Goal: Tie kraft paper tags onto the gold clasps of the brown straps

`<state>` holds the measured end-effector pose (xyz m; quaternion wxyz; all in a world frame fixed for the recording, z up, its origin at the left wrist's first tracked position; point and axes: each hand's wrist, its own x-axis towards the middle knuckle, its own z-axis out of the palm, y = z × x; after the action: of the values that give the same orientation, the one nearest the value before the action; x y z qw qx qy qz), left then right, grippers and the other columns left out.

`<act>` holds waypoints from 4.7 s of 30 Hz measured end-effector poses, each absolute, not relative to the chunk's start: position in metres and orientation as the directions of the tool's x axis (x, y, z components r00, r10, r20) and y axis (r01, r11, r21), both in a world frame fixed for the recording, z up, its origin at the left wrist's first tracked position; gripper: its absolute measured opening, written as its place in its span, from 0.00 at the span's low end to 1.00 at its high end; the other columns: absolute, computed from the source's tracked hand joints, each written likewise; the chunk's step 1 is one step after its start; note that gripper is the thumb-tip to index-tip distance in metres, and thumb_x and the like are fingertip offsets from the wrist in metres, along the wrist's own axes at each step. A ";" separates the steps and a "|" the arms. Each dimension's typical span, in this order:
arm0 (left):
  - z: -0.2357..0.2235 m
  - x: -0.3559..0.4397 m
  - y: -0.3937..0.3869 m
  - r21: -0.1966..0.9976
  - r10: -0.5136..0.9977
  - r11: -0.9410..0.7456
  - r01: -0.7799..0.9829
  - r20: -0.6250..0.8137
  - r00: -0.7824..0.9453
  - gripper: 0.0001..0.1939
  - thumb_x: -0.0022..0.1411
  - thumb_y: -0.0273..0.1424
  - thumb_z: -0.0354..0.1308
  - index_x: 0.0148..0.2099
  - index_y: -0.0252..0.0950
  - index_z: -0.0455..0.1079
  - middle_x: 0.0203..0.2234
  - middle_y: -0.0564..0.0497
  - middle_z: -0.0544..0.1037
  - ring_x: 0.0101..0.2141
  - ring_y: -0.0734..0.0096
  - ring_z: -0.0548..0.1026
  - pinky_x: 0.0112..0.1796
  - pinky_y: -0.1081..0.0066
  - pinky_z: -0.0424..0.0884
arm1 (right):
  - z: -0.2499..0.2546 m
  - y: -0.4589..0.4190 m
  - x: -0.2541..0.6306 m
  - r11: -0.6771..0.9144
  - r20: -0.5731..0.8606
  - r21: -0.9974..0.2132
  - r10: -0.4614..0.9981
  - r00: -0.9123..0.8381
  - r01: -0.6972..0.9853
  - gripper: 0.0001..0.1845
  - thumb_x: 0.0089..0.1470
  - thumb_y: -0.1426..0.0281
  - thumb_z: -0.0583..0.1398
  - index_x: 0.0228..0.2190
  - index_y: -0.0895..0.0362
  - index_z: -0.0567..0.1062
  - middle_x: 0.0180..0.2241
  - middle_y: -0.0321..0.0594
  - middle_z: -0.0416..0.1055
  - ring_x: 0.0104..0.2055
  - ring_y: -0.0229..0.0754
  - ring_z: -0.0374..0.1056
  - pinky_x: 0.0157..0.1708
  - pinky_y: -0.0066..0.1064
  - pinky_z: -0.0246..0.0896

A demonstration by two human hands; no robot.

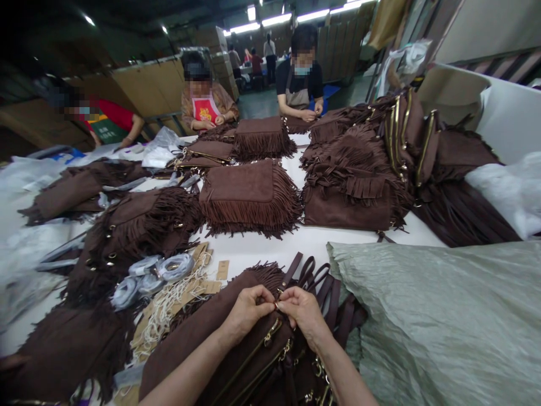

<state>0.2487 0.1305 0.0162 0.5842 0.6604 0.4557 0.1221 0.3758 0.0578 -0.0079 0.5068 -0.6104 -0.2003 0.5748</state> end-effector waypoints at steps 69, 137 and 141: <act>0.021 0.264 0.120 0.765 0.722 -0.225 0.604 -0.286 0.630 0.07 0.57 0.29 0.47 0.27 0.37 0.62 0.26 0.56 0.66 0.32 0.73 0.65 0.36 0.71 0.58 | 0.002 0.037 0.387 -0.277 -0.389 -0.916 0.792 0.471 -0.291 0.17 0.36 0.56 0.63 0.25 0.57 0.72 0.16 0.30 0.65 0.16 0.33 0.56 0.18 0.26 0.51; 0.030 0.260 0.152 0.844 0.468 0.049 0.534 -0.492 0.734 0.04 0.45 0.28 0.54 0.27 0.32 0.67 0.16 0.59 0.63 0.20 0.79 0.59 0.22 0.77 0.54 | -0.014 0.021 0.375 -0.354 -0.398 -0.916 0.752 0.526 -0.187 0.16 0.41 0.55 0.59 0.24 0.55 0.75 0.23 0.35 0.71 0.28 0.42 0.64 0.28 0.30 0.58; 0.021 0.251 0.147 0.883 0.538 0.159 0.442 -0.453 0.711 0.05 0.46 0.29 0.55 0.27 0.33 0.64 0.18 0.58 0.64 0.21 0.80 0.61 0.24 0.77 0.56 | -0.008 0.025 0.373 -0.343 -0.378 -0.924 0.766 0.520 -0.167 0.16 0.41 0.55 0.60 0.23 0.55 0.75 0.24 0.36 0.71 0.29 0.43 0.64 0.28 0.30 0.58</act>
<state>0.2514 0.1472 0.0206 0.6604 0.6476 0.3784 0.0362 0.3732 0.0249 -0.0076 0.5306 -0.6918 -0.2164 0.4393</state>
